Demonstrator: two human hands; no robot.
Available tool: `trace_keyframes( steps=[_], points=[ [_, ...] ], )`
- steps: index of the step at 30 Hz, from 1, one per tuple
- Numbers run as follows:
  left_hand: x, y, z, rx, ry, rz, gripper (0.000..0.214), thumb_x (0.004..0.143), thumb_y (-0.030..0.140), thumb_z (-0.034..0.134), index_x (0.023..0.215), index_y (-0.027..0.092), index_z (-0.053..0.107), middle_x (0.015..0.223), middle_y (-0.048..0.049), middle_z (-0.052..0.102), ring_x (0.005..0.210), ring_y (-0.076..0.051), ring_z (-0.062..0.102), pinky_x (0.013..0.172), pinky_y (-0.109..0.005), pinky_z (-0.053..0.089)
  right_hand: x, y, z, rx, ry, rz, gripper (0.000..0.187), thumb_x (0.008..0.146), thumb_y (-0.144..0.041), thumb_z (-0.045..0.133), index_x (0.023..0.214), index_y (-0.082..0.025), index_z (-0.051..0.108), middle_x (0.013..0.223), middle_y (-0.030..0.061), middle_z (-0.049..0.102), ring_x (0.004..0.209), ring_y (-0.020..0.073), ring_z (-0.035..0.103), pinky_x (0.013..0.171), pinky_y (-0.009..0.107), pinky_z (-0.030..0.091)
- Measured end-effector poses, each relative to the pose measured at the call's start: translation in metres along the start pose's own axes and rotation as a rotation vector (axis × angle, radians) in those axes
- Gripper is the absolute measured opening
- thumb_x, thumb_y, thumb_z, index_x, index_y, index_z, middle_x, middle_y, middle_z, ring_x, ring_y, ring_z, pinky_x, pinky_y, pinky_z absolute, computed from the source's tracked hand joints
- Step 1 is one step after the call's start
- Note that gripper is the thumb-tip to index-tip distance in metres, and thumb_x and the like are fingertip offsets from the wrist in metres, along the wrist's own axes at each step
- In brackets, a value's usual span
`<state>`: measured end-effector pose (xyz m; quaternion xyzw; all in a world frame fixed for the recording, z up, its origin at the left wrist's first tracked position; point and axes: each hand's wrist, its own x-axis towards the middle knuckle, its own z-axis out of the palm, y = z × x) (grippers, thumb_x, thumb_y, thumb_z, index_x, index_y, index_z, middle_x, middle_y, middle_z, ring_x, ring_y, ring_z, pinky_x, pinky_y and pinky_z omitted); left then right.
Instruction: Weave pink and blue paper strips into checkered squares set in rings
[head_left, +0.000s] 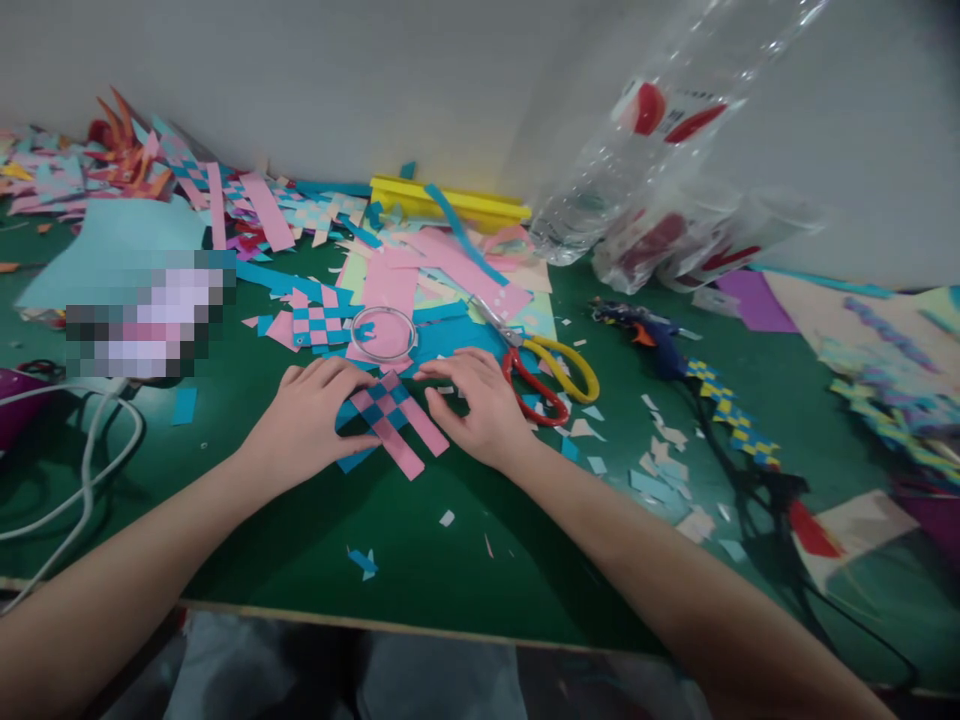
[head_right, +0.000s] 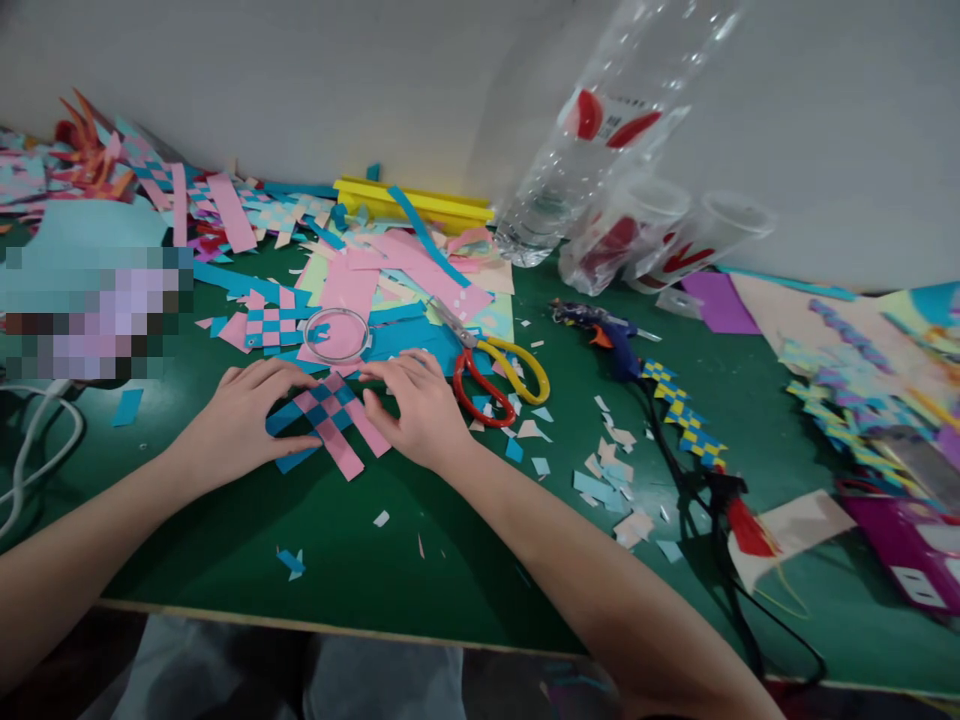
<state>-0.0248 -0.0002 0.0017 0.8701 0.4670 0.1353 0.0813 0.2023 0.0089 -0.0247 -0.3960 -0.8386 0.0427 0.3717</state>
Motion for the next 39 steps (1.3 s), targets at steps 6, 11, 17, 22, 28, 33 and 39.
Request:
trace_keyframes(
  steps=[6, 11, 17, 22, 28, 33, 39],
  points=[
    [-0.001, 0.001, 0.0, -0.042, 0.037, 0.083, 0.042, 0.075, 0.036, 0.073, 0.107, 0.022, 0.05, 0.115, -0.0027, 0.06, 0.104, -0.023, 0.055, 0.082, -0.035, 0.033, -0.002, -0.007, 0.001, 0.291, -0.116, 0.248, 0.036, 0.081, -0.031, 0.065, 0.114, -0.024, 0.053, 0.097, 0.0032, 0.072, 0.099, 0.0213, 0.065, 0.09, 0.041, 0.048],
    [-0.001, 0.003, -0.002, -0.142, 0.167, 0.077, 0.033, 0.085, 0.044, 0.061, 0.104, 0.019, 0.053, 0.1, -0.0025, 0.066, 0.092, -0.02, 0.061, 0.085, -0.035, 0.033, -0.002, -0.016, 0.002, 0.564, -0.088, 0.431, 0.027, 0.077, -0.027, 0.068, 0.102, -0.023, 0.06, 0.089, 0.0015, 0.07, 0.086, 0.0167, 0.068, 0.08, 0.032, 0.054],
    [0.0, 0.006, -0.008, -0.21, 0.18, 0.006, 0.021, 0.09, 0.04, 0.054, 0.089, 0.022, 0.065, 0.076, 0.0027, 0.071, 0.07, -0.016, 0.058, 0.082, -0.034, 0.036, -0.001, -0.025, 0.003, 0.752, -0.121, 0.536, 0.02, 0.074, -0.029, 0.07, 0.09, -0.019, 0.063, 0.084, 0.0018, 0.071, 0.076, 0.0136, 0.066, 0.067, 0.027, 0.055],
    [-0.001, 0.003, -0.008, -0.28, 0.152, -0.077, 0.024, 0.085, 0.047, 0.057, 0.09, 0.028, 0.071, 0.074, 0.0024, 0.071, 0.073, -0.018, 0.055, 0.08, -0.036, 0.039, -0.002, -0.028, 0.003, 0.781, -0.116, 0.561, 0.02, 0.074, -0.03, 0.07, 0.089, -0.019, 0.063, 0.083, 0.002, 0.07, 0.074, 0.0133, 0.065, 0.066, 0.028, 0.056],
    [-0.001, 0.003, -0.007, -0.374, 0.122, -0.156, 0.025, 0.082, 0.049, 0.06, 0.087, 0.029, 0.074, 0.068, 0.0, 0.069, 0.079, -0.021, 0.053, 0.069, -0.033, 0.043, -0.002, -0.032, 0.002, 0.803, -0.111, 0.607, 0.021, 0.074, -0.034, 0.07, 0.088, -0.019, 0.064, 0.083, 0.0018, 0.07, 0.074, 0.0131, 0.066, 0.067, 0.026, 0.056],
    [0.0, 0.004, -0.007, -0.361, 0.112, -0.078, 0.026, 0.084, 0.051, 0.058, 0.089, 0.03, 0.074, 0.069, 0.0013, 0.07, 0.075, -0.019, 0.053, 0.074, -0.035, 0.041, -0.004, -0.033, 0.003, 0.791, -0.129, 0.622, 0.014, 0.076, -0.033, 0.069, 0.079, -0.019, 0.069, 0.075, -0.0001, 0.072, 0.069, 0.0134, 0.068, 0.062, 0.025, 0.055],
    [0.001, 0.005, -0.007, -0.362, 0.135, 0.01, 0.032, 0.087, 0.053, 0.053, 0.089, 0.028, 0.074, 0.07, 0.0019, 0.07, 0.062, -0.015, 0.05, 0.075, -0.036, 0.038, -0.004, -0.032, 0.003, 0.787, -0.119, 0.618, 0.013, 0.076, -0.033, 0.069, 0.078, -0.02, 0.07, 0.075, -0.0002, 0.074, 0.069, 0.014, 0.069, 0.062, 0.025, 0.055]
  ],
)
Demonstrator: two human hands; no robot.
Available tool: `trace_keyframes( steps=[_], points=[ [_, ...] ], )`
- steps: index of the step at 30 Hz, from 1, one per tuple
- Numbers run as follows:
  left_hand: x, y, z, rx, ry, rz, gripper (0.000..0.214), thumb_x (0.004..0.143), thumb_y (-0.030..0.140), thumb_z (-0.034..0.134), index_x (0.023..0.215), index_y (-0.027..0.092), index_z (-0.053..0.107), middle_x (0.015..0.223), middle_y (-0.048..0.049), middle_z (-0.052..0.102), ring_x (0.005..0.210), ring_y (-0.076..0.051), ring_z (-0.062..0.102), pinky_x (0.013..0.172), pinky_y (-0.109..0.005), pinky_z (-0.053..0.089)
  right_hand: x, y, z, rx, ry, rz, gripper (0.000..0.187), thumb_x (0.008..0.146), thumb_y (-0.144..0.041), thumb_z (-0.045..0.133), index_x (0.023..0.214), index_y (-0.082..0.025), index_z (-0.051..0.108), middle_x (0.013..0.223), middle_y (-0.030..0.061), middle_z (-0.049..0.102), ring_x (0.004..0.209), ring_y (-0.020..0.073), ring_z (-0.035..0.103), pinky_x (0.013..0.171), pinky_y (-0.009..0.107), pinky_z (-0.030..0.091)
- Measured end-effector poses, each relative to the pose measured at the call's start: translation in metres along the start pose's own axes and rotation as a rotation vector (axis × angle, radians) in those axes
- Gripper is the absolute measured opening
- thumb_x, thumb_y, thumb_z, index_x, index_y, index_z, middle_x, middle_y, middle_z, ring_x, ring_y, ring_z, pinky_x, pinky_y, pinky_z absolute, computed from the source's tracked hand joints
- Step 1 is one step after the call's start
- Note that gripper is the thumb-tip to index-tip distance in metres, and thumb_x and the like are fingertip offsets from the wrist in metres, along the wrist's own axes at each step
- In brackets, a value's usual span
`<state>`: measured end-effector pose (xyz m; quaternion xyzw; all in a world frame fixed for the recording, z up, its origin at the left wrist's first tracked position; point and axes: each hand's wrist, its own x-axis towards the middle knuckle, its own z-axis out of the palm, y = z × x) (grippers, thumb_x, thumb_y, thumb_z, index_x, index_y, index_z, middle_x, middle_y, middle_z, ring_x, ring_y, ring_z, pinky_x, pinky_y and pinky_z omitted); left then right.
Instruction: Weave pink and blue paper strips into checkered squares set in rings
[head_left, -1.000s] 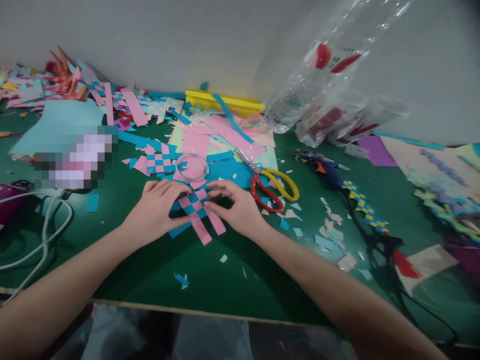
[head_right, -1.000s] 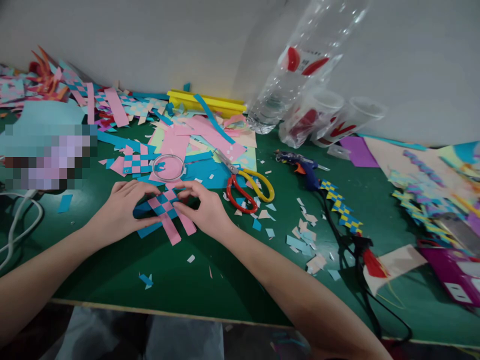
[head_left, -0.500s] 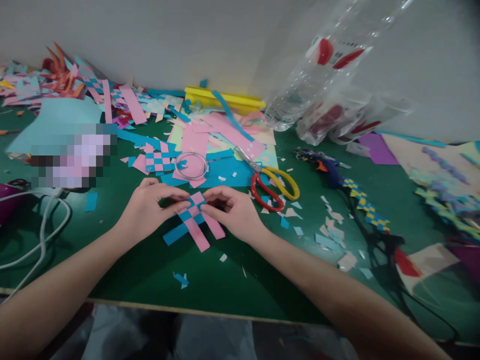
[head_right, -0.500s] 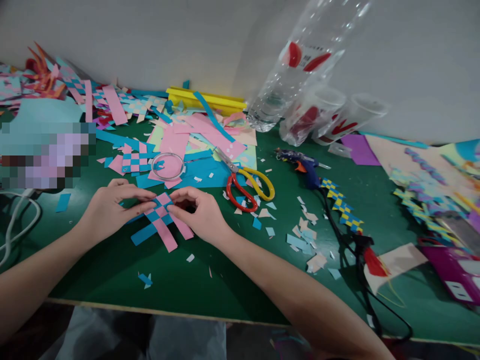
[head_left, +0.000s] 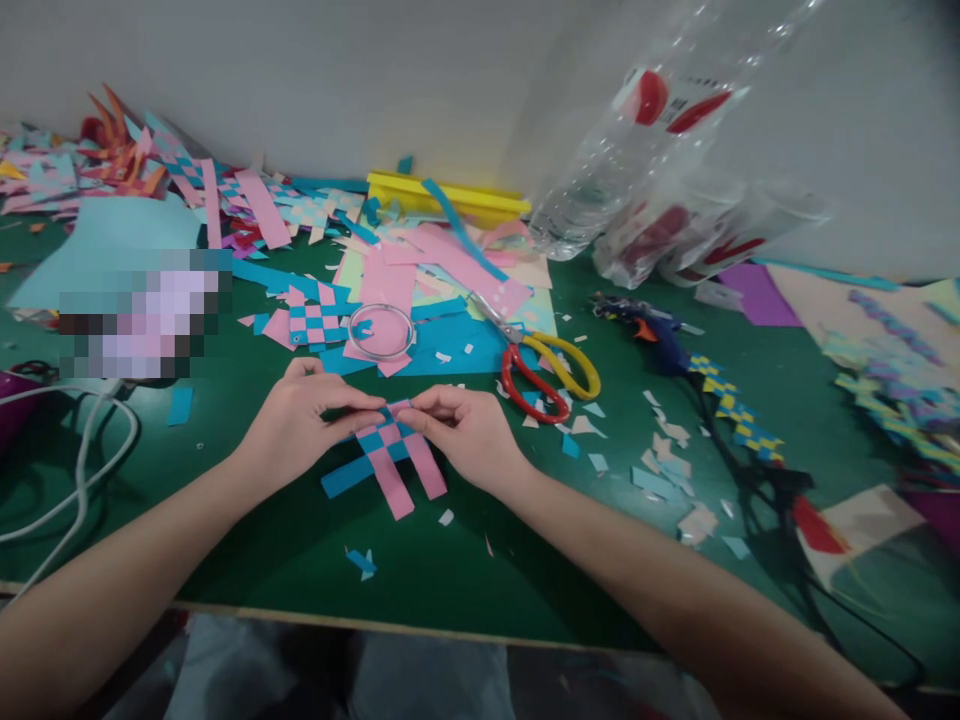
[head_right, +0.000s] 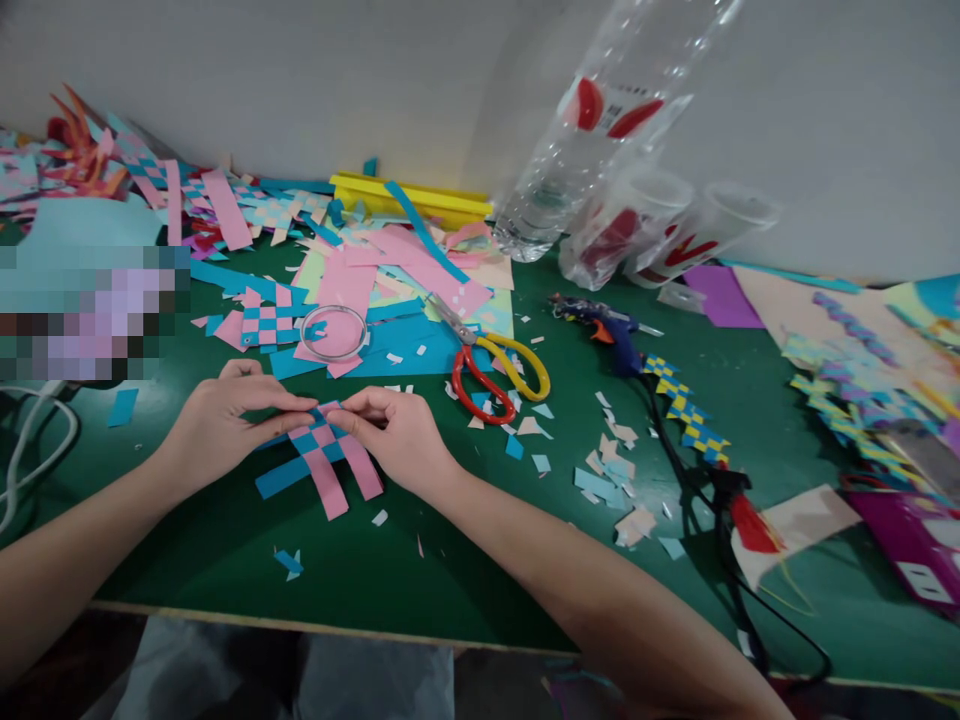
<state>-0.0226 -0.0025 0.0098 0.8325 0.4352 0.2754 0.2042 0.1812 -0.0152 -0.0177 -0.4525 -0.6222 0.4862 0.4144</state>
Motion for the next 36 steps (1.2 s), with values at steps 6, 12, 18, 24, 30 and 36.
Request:
trace_keyframes(
  steps=[6, 12, 18, 24, 30, 36],
  points=[
    [-0.001, -0.003, 0.001, 0.024, 0.014, 0.039, 0.028, 0.087, 0.049, 0.055, 0.088, 0.027, 0.073, 0.069, 0.003, 0.071, 0.059, -0.013, 0.052, 0.078, -0.036, 0.037, 0.0, 0.0, 0.001, -0.046, -0.002, -0.023, 0.016, 0.078, -0.035, 0.066, 0.077, -0.02, 0.069, 0.072, -0.0007, 0.072, 0.065, 0.0129, 0.067, 0.058, 0.023, 0.053],
    [-0.001, -0.002, -0.001, 0.039, -0.016, 0.0, 0.029, 0.087, 0.049, 0.055, 0.083, 0.026, 0.073, 0.07, 0.0017, 0.07, 0.064, -0.015, 0.053, 0.078, -0.035, 0.039, 0.0, -0.002, 0.001, -0.093, -0.026, -0.036, 0.016, 0.081, -0.035, 0.063, 0.077, -0.02, 0.068, 0.07, -0.001, 0.071, 0.063, 0.0123, 0.066, 0.055, 0.023, 0.052],
    [0.0, 0.004, -0.003, 0.03, -0.038, -0.06, 0.026, 0.085, 0.047, 0.057, 0.081, 0.026, 0.072, 0.069, 0.0012, 0.07, 0.072, -0.018, 0.055, 0.075, -0.033, 0.041, -0.001, -0.003, 0.001, -0.109, -0.029, -0.065, 0.019, 0.081, -0.037, 0.063, 0.075, -0.019, 0.067, 0.067, -0.001, 0.069, 0.059, 0.0112, 0.063, 0.053, 0.021, 0.049],
    [0.002, 0.008, -0.003, 0.02, -0.059, -0.049, 0.029, 0.085, 0.046, 0.054, 0.072, 0.024, 0.069, 0.063, 0.0021, 0.069, 0.067, -0.017, 0.055, 0.08, -0.035, 0.042, -0.003, -0.004, 0.001, -0.172, -0.033, -0.071, 0.02, 0.081, -0.037, 0.063, 0.074, -0.019, 0.066, 0.064, -0.0008, 0.069, 0.058, 0.0122, 0.064, 0.053, 0.022, 0.049],
    [0.002, 0.01, -0.003, -0.044, -0.112, 0.01, 0.023, 0.086, 0.035, 0.055, 0.071, 0.022, 0.066, 0.06, 0.0055, 0.067, 0.058, -0.012, 0.053, 0.085, -0.035, 0.04, -0.005, -0.006, 0.003, -0.138, -0.059, -0.058, 0.016, 0.075, -0.036, 0.069, 0.08, -0.02, 0.068, 0.072, -0.0005, 0.072, 0.066, 0.0141, 0.068, 0.059, 0.023, 0.054],
    [0.001, 0.009, -0.005, -0.112, -0.072, -0.003, 0.022, 0.085, 0.039, 0.057, 0.079, 0.023, 0.071, 0.069, 0.0032, 0.071, 0.067, -0.014, 0.061, 0.089, -0.035, 0.042, -0.006, -0.007, 0.002, -0.2, -0.024, -0.154, 0.015, 0.081, -0.033, 0.063, 0.075, -0.02, 0.067, 0.065, -0.0023, 0.07, 0.059, 0.0117, 0.065, 0.054, 0.022, 0.049]
  ],
)
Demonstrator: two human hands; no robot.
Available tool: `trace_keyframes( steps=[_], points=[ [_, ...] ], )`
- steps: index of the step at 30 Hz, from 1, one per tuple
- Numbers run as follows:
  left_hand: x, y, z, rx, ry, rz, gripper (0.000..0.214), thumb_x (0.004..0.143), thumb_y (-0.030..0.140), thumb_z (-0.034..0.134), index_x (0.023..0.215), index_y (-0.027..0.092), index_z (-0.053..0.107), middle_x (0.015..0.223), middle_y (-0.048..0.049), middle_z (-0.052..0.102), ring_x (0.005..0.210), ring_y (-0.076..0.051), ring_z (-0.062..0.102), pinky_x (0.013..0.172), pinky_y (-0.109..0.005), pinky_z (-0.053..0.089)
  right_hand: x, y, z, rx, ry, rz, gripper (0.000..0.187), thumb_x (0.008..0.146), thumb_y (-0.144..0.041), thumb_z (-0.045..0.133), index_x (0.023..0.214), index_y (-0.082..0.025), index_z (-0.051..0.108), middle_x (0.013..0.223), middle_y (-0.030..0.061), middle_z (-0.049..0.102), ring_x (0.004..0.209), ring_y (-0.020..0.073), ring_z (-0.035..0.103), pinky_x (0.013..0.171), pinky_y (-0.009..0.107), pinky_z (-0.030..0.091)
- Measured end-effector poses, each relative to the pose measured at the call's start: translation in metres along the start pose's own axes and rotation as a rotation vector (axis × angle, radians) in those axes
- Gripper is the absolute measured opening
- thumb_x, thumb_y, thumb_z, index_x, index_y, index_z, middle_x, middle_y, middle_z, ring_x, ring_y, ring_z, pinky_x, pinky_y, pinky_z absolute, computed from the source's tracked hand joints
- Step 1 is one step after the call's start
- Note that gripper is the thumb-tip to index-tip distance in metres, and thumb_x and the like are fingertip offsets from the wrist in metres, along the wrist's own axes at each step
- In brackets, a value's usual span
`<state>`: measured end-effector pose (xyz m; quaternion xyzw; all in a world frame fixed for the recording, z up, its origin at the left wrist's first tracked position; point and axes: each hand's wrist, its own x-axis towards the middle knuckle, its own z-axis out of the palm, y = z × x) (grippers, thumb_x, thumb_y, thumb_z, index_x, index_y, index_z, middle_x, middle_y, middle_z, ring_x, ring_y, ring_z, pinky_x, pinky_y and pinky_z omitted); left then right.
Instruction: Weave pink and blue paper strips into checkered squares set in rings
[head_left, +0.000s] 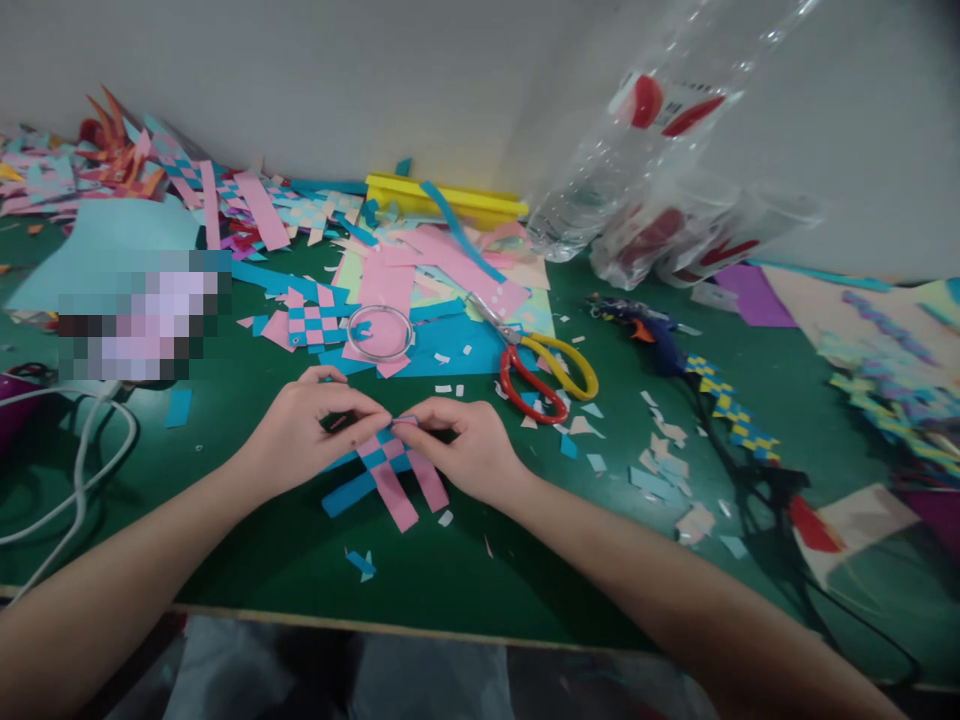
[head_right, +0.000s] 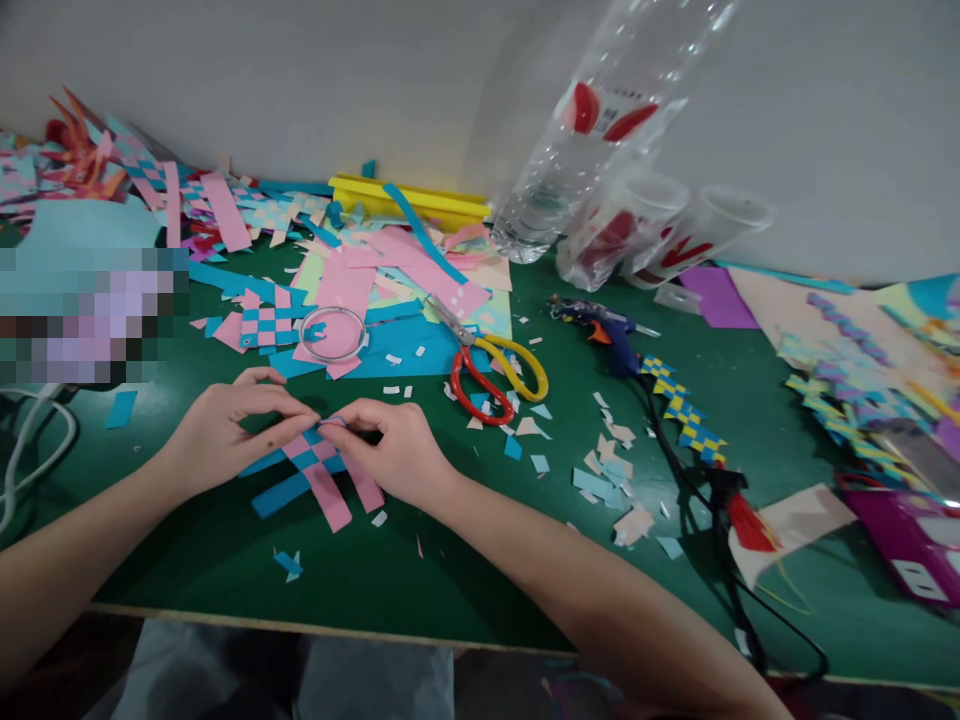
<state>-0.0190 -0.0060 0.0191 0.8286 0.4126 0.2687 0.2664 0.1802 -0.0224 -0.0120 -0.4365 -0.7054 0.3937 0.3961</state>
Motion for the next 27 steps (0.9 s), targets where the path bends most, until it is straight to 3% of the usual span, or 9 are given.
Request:
trace_keyframes(
  steps=[4, 9, 12, 17, 27],
  points=[
    [-0.001, -0.002, -0.002, 0.006, 0.029, -0.108, 0.029, 0.082, 0.047, 0.061, 0.096, 0.024, 0.072, 0.083, -0.0009, 0.073, 0.085, -0.019, 0.064, 0.075, -0.031, 0.05, 0.003, 0.003, -0.001, 0.052, 0.066, 0.047, 0.015, 0.08, -0.034, 0.064, 0.075, -0.02, 0.067, 0.07, -0.001, 0.072, 0.064, 0.014, 0.068, 0.059, 0.024, 0.053],
    [0.0, -0.004, -0.006, -0.116, -0.002, -0.25, 0.027, 0.075, 0.047, 0.069, 0.089, 0.025, 0.074, 0.083, -0.0008, 0.073, 0.074, -0.017, 0.066, 0.068, -0.027, 0.053, 0.004, 0.006, -0.002, 0.082, 0.109, 0.034, 0.015, 0.08, -0.034, 0.065, 0.076, -0.02, 0.068, 0.069, -0.0007, 0.072, 0.063, 0.0147, 0.069, 0.057, 0.024, 0.054],
    [0.001, -0.006, -0.007, -0.182, -0.062, -0.304, 0.025, 0.075, 0.048, 0.068, 0.084, 0.026, 0.075, 0.085, 0.0007, 0.074, 0.08, -0.018, 0.067, 0.07, -0.025, 0.054, 0.004, 0.005, -0.002, 0.088, 0.116, 0.024, 0.015, 0.079, -0.034, 0.065, 0.076, -0.019, 0.068, 0.069, -0.0004, 0.073, 0.063, 0.0144, 0.068, 0.056, 0.023, 0.053],
    [0.0, -0.009, -0.006, -0.218, -0.06, -0.31, 0.025, 0.076, 0.048, 0.068, 0.081, 0.025, 0.076, 0.085, 0.0003, 0.075, 0.088, -0.02, 0.067, 0.073, -0.025, 0.054, 0.004, 0.005, -0.002, 0.085, 0.108, 0.008, 0.014, 0.079, -0.032, 0.066, 0.076, -0.018, 0.068, 0.069, 0.0, 0.073, 0.063, 0.013, 0.068, 0.057, 0.022, 0.054],
    [-0.001, -0.011, -0.002, -0.183, -0.021, -0.238, 0.023, 0.077, 0.043, 0.068, 0.09, 0.026, 0.075, 0.083, 0.0009, 0.074, 0.082, -0.016, 0.067, 0.07, -0.022, 0.054, 0.004, 0.005, -0.002, 0.103, 0.038, 0.015, 0.016, 0.081, -0.033, 0.064, 0.077, -0.017, 0.068, 0.071, 0.0009, 0.072, 0.063, 0.0111, 0.066, 0.057, 0.02, 0.052]
  ],
)
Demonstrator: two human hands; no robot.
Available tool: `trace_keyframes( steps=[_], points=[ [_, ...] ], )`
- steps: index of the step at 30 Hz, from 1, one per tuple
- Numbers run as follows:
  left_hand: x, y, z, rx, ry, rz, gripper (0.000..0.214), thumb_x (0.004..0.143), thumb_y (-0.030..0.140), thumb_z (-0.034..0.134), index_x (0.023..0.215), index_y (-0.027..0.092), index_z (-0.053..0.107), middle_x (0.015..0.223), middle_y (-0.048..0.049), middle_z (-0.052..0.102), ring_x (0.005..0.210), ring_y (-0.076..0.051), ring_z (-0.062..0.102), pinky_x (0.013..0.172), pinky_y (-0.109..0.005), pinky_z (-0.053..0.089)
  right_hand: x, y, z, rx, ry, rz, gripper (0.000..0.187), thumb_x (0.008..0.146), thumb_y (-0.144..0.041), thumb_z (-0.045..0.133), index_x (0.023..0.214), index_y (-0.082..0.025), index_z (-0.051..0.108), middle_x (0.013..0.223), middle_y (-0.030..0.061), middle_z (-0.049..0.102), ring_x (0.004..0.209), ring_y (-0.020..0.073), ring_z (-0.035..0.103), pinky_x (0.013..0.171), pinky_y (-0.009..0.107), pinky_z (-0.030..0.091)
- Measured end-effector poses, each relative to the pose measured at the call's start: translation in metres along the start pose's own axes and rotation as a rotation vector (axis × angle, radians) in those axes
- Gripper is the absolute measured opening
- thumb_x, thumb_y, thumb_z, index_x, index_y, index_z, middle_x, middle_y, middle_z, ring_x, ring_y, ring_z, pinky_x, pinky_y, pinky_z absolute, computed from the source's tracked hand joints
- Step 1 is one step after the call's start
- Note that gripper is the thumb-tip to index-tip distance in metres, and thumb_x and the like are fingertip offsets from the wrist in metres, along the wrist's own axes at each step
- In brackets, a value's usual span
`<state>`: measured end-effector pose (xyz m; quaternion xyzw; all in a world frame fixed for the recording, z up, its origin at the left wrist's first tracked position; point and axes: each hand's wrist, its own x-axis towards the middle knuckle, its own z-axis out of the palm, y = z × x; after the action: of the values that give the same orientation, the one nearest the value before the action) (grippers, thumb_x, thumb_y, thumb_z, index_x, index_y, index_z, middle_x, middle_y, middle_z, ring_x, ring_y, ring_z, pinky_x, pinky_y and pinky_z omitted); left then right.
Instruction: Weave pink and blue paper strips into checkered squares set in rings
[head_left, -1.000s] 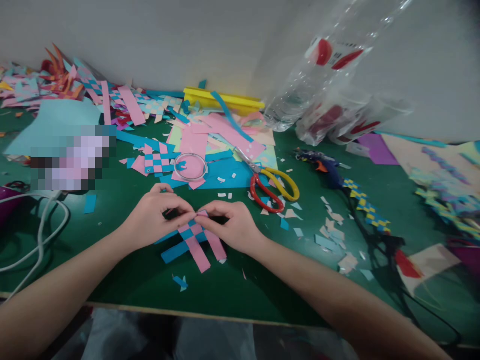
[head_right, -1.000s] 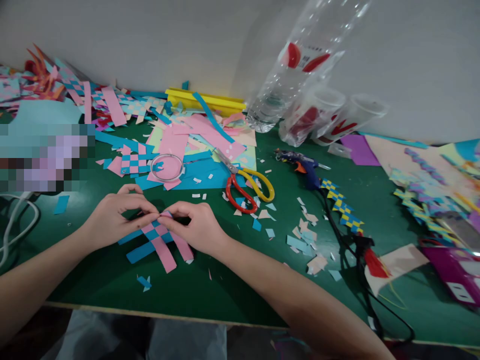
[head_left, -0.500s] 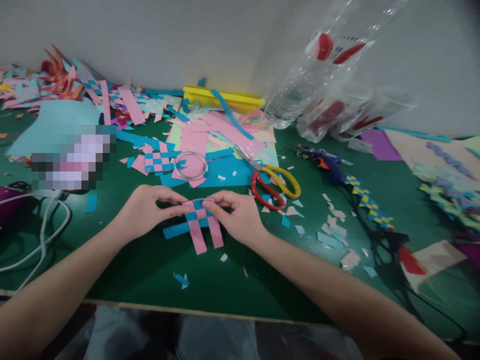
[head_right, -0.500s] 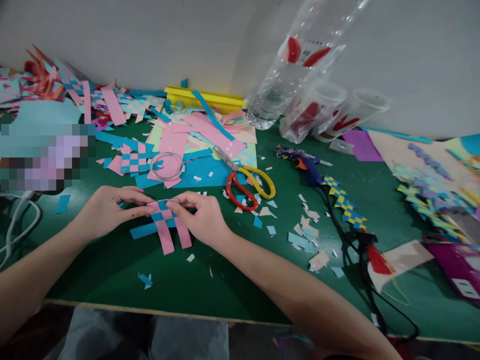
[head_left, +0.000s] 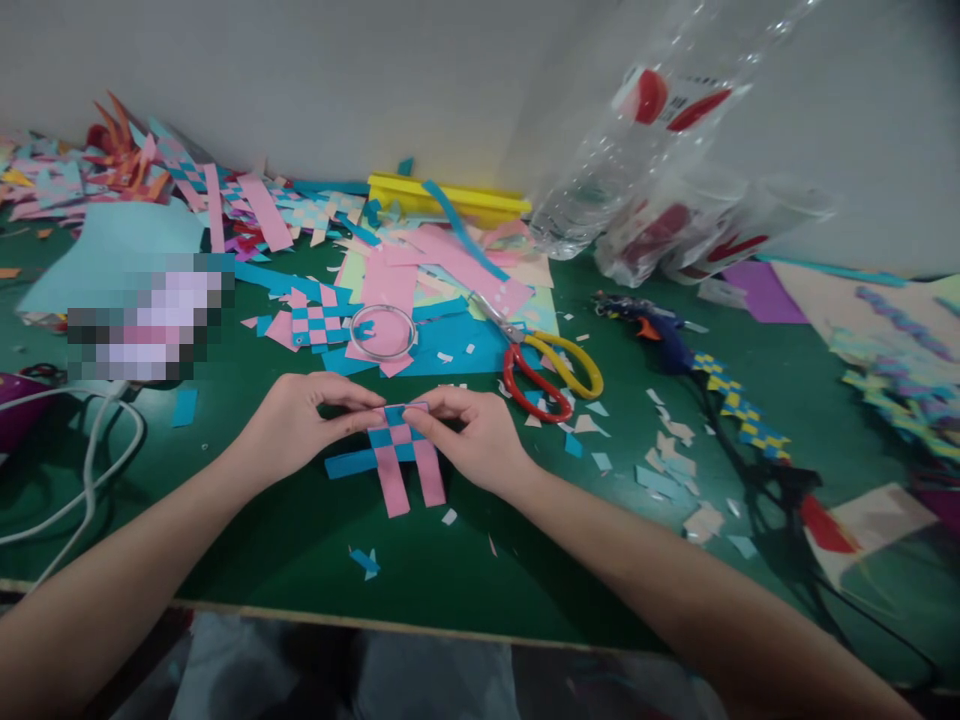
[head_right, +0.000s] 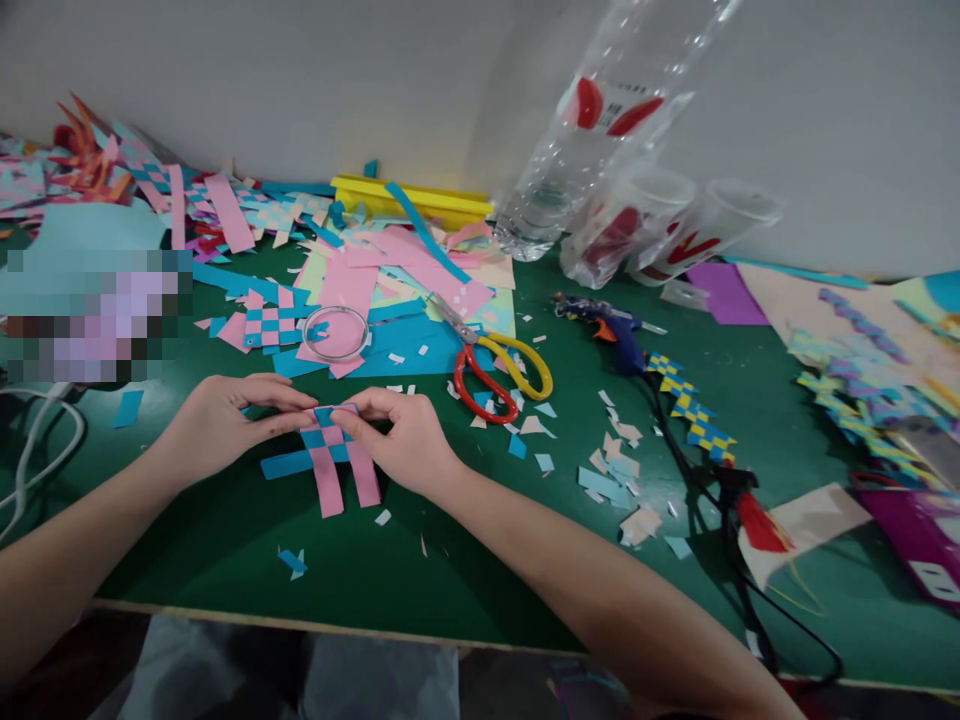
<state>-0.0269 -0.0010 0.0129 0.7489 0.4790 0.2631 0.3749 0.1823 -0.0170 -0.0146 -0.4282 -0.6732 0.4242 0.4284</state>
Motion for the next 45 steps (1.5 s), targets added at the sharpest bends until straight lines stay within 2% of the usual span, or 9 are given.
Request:
trace_keyframes(
  steps=[5, 9, 19, 26, 30, 34, 40, 45],
  points=[
    [-0.001, 0.0, 0.001, 0.004, 0.01, 0.029, 0.022, 0.078, 0.038, 0.069, 0.096, 0.027, 0.074, 0.078, 0.0003, 0.074, 0.087, -0.018, 0.064, 0.076, -0.026, 0.052, 0.0, -0.002, 0.0, -0.044, -0.032, -0.008, 0.016, 0.081, -0.032, 0.063, 0.076, -0.017, 0.067, 0.067, -0.0006, 0.069, 0.059, 0.0097, 0.063, 0.054, 0.019, 0.048],
    [0.0, 0.0, 0.002, 0.052, 0.028, 0.05, 0.017, 0.08, 0.038, 0.066, 0.091, 0.03, 0.075, 0.078, 0.0006, 0.074, 0.091, -0.02, 0.06, 0.075, -0.03, 0.05, 0.0, -0.001, 0.001, -0.043, -0.049, 0.008, 0.017, 0.082, -0.033, 0.062, 0.077, -0.018, 0.067, 0.066, -0.0006, 0.069, 0.058, 0.0097, 0.062, 0.053, 0.019, 0.047],
    [0.0, -0.005, 0.001, 0.113, 0.037, 0.036, 0.016, 0.08, 0.041, 0.065, 0.088, 0.031, 0.076, 0.069, 0.0021, 0.072, 0.092, -0.021, 0.06, 0.087, -0.035, 0.048, 0.002, 0.001, -0.001, -0.004, -0.01, 0.052, 0.016, 0.081, -0.034, 0.064, 0.078, -0.019, 0.069, 0.074, 0.0004, 0.072, 0.065, 0.0122, 0.067, 0.058, 0.022, 0.053],
    [0.001, -0.002, 0.002, 0.131, 0.037, 0.119, 0.016, 0.08, 0.039, 0.066, 0.086, 0.027, 0.074, 0.066, 0.005, 0.07, 0.069, -0.013, 0.063, 0.1, -0.036, 0.041, 0.002, 0.0, 0.0, -0.019, -0.01, 0.031, 0.015, 0.081, -0.033, 0.064, 0.078, -0.019, 0.069, 0.073, -0.0002, 0.072, 0.065, 0.0115, 0.067, 0.059, 0.021, 0.054],
    [0.001, 0.001, 0.002, 0.156, 0.047, 0.144, 0.019, 0.079, 0.042, 0.066, 0.084, 0.025, 0.074, 0.076, 0.0028, 0.073, 0.08, -0.016, 0.065, 0.091, -0.032, 0.047, 0.001, 0.0, 0.0, -0.031, -0.016, 0.019, 0.016, 0.081, -0.033, 0.063, 0.078, -0.019, 0.069, 0.072, 0.0, 0.072, 0.065, 0.0121, 0.067, 0.059, 0.022, 0.054],
    [0.001, 0.004, 0.003, 0.185, 0.03, 0.146, 0.02, 0.077, 0.042, 0.067, 0.079, 0.022, 0.072, 0.074, 0.0016, 0.072, 0.08, -0.016, 0.064, 0.085, -0.031, 0.049, 0.001, 0.0, 0.001, -0.046, -0.04, 0.022, 0.016, 0.082, -0.034, 0.063, 0.079, -0.02, 0.069, 0.072, 0.0002, 0.073, 0.065, 0.0128, 0.068, 0.059, 0.023, 0.054],
    [0.001, 0.005, 0.006, 0.163, 0.045, 0.178, 0.016, 0.078, 0.038, 0.067, 0.076, 0.022, 0.07, 0.067, 0.004, 0.071, 0.062, -0.013, 0.062, 0.1, -0.038, 0.042, 0.0, -0.001, 0.001, -0.045, -0.042, 0.022, 0.015, 0.082, -0.033, 0.063, 0.079, -0.021, 0.07, 0.071, -0.0005, 0.072, 0.064, 0.013, 0.068, 0.059, 0.024, 0.054],
    [0.0, 0.004, 0.005, 0.122, 0.041, 0.184, 0.014, 0.079, 0.036, 0.067, 0.078, 0.023, 0.072, 0.061, 0.0064, 0.069, 0.052, -0.01, 0.056, 0.102, -0.038, 0.04, 0.001, -0.002, 0.001, -0.016, -0.039, 0.027, 0.013, 0.081, -0.031, 0.063, 0.081, -0.02, 0.071, 0.076, -0.0002, 0.074, 0.067, 0.0126, 0.068, 0.061, 0.022, 0.054]
  ],
)
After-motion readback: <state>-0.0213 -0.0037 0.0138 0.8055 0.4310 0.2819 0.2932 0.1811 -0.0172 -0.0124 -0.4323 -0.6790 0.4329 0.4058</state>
